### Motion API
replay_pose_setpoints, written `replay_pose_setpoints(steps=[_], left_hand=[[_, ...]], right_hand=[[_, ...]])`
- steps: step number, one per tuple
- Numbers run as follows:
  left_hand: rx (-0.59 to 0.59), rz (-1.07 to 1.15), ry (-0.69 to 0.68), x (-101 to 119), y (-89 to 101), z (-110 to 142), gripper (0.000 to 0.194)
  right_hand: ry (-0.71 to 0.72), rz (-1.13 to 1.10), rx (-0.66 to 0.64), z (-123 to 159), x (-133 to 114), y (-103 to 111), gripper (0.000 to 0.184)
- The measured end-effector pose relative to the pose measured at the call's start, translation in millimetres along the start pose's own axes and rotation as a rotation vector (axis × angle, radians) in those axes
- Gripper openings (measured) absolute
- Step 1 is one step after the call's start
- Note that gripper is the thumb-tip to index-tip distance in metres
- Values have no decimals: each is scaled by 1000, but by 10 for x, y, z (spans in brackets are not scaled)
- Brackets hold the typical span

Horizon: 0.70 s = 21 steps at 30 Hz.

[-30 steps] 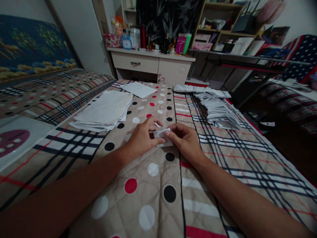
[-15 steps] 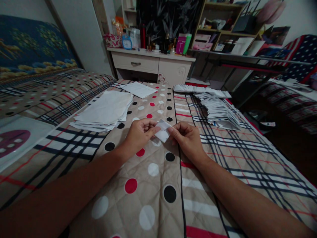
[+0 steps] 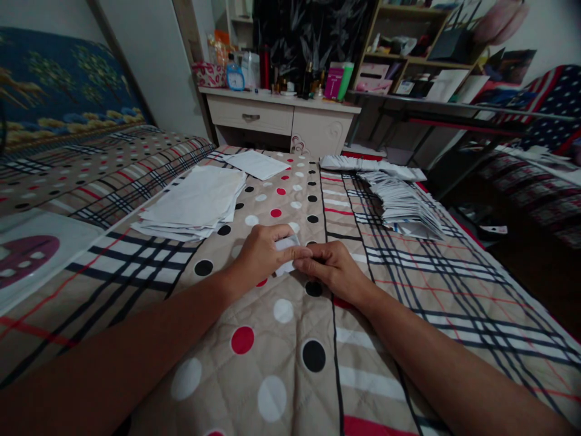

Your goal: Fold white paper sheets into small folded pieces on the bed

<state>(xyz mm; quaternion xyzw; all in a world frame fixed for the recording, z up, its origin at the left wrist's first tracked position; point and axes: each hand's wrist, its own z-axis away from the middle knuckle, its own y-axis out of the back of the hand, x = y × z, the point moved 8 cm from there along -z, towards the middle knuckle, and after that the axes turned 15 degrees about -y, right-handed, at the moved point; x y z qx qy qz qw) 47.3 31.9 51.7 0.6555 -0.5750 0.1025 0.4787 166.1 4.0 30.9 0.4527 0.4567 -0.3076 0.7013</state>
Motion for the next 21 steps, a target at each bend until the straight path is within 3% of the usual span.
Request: replay_pose_setpoints(steps=[6, 11, 15, 18, 21], left_hand=[[57, 15, 28, 30, 58, -47, 51], [144, 60, 108, -35, 64, -56, 55], [320, 61, 250, -320, 262, 28, 57], [479, 93, 307, -469, 433, 131, 57], [317, 243, 246, -398, 268, 86, 60]], right_hand=[[-33, -134, -18, 51, -110, -31, 36], [20, -113, 26, 100, -184, -18, 38], [117, -53, 116, 192, -233, 40, 44], [91, -172, 259, 205, -157, 190, 43], [38, -316, 346, 158, -56, 293, 35]])
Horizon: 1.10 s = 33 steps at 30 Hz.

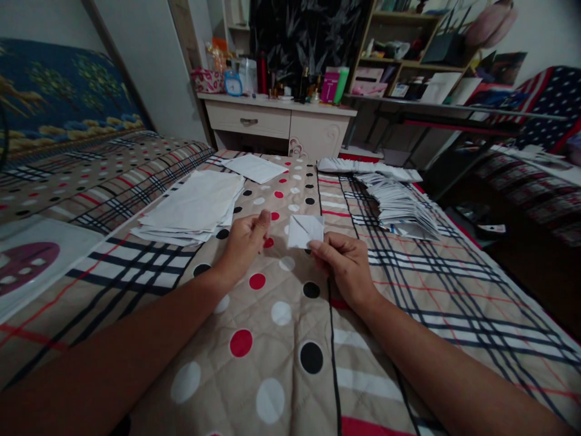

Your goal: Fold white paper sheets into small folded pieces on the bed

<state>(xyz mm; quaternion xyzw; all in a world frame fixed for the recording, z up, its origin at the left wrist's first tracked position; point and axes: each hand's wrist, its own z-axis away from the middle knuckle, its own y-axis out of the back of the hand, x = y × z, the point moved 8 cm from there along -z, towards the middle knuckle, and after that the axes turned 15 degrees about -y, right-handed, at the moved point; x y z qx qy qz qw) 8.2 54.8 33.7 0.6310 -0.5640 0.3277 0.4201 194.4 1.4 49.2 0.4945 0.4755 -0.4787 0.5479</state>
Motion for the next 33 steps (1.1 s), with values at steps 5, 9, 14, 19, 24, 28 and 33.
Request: replay_pose_setpoints(steps=[5, 9, 14, 19, 24, 28, 33], left_hand=[[-320, 182, 0, 208, -460, 126, 58], [-318, 127, 73, 208, -494, 166, 51], [-381, 100, 117, 143, -496, 197, 49], [-390, -108, -51, 217, -422, 129, 46], [-395, -185, -146, 296, -403, 117, 53], [-344, -103, -99, 215, -326, 105, 57], [-181, 144, -37, 142, -234, 48, 46]], right_hand=[[-77, -42, -74, -55, 51, -90, 34], [-134, -14, -149, -41, 88, -170, 37], [-131, -47, -104, -50, 113, -101, 34], [-125, -54, -84, -45, 115, -64, 32], [-94, -74, -49, -36, 96, -34, 33], [-61, -90, 12, -56, 89, 64, 34], [-20, -40, 9, -83, 79, 87, 36]])
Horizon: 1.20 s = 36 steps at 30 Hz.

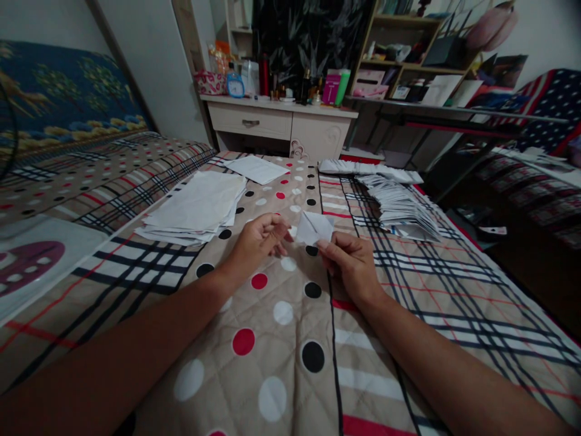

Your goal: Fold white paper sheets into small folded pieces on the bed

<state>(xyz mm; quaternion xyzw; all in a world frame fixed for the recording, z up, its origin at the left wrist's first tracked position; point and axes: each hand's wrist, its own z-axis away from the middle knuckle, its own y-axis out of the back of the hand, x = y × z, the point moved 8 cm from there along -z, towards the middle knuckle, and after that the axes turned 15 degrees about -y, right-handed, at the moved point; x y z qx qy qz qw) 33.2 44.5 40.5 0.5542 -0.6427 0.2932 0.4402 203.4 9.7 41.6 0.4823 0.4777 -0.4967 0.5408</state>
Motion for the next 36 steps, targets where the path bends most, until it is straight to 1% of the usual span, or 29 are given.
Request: replay_pose_setpoints(steps=[2, 3, 5, 6, 8, 10, 12, 14, 16, 21, 25, 30, 36], left_hand=[[7, 17, -28, 30, -25, -14, 50], [14, 1, -43, 48, -30, -16, 48], [41, -91, -104, 105, -7, -16, 37], [53, -174, -165, 159, 13, -14, 31], [46, -395, -337, 307, 32, 2, 21], [-11, -641, -531, 458, -17, 39, 17], [-99, -835, -674, 547, -108, 81, 17], [-175, -951, -755, 589, -191, 113, 16], [-213, -994, -788, 613, -241, 131, 16], [-216, -1008, -834, 663, -296, 162, 17], [-180, -1001, -859, 679, -287, 174, 14], [-259, -1023, -896, 651, -333, 186, 13], [-242, -1037, -908, 662, -329, 182, 12]], right_hand=[[-11, 64, -70, -15, 28, -85, 36], [-23, 101, -98, -25, 50, -125, 36], [-22, 194, -89, -48, 74, -153, 34], [9, 245, -51, -55, 56, -140, 30], [139, 336, 59, -40, -45, -90, 26], [294, 388, 142, 19, -173, -58, 29], [418, 431, 163, 91, -274, -74, 22], [496, 475, 160, 151, -337, -111, 11], [533, 497, 166, 189, -372, -132, 6], [525, 489, 162, 203, -379, -146, 8], [529, 469, 169, 210, -383, -139, 8], [522, 466, 175, 204, -397, -142, 10], [540, 468, 188, 200, -411, -143, 10]])
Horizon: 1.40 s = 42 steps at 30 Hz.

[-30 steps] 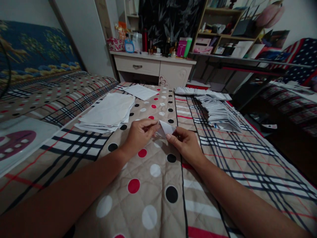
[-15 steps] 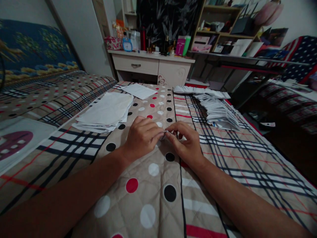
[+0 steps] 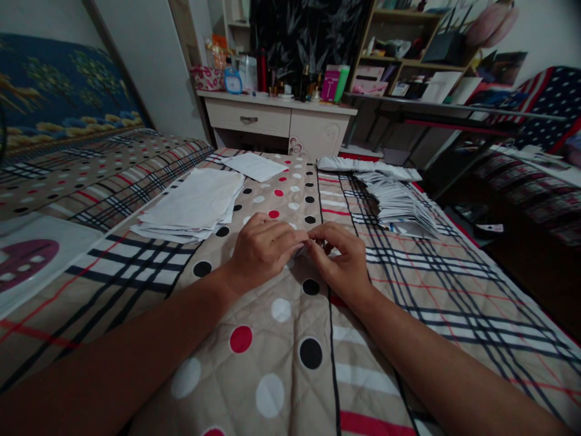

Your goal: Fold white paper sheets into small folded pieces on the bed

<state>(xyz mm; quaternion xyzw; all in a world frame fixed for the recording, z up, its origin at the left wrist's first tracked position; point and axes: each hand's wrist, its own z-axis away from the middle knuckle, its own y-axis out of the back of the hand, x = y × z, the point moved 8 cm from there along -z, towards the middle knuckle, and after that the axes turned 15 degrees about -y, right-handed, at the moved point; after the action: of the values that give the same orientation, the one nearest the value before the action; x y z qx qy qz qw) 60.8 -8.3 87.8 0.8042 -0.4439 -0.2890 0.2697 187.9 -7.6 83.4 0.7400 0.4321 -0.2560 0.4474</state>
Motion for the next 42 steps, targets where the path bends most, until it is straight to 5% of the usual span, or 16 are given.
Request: replay_pose_setpoints(steps=[19, 35, 42], left_hand=[[115, 47, 48, -67, 25, -5, 9], [36, -49, 5, -15, 33, -54, 8], [25, -107, 91, -79, 62, -29, 6]], right_hand=[[-23, -28, 38, -42, 85, 12, 9], [13, -38, 57, -23, 32, 26, 11], [9, -31, 66, -22, 33, 36, 13]])
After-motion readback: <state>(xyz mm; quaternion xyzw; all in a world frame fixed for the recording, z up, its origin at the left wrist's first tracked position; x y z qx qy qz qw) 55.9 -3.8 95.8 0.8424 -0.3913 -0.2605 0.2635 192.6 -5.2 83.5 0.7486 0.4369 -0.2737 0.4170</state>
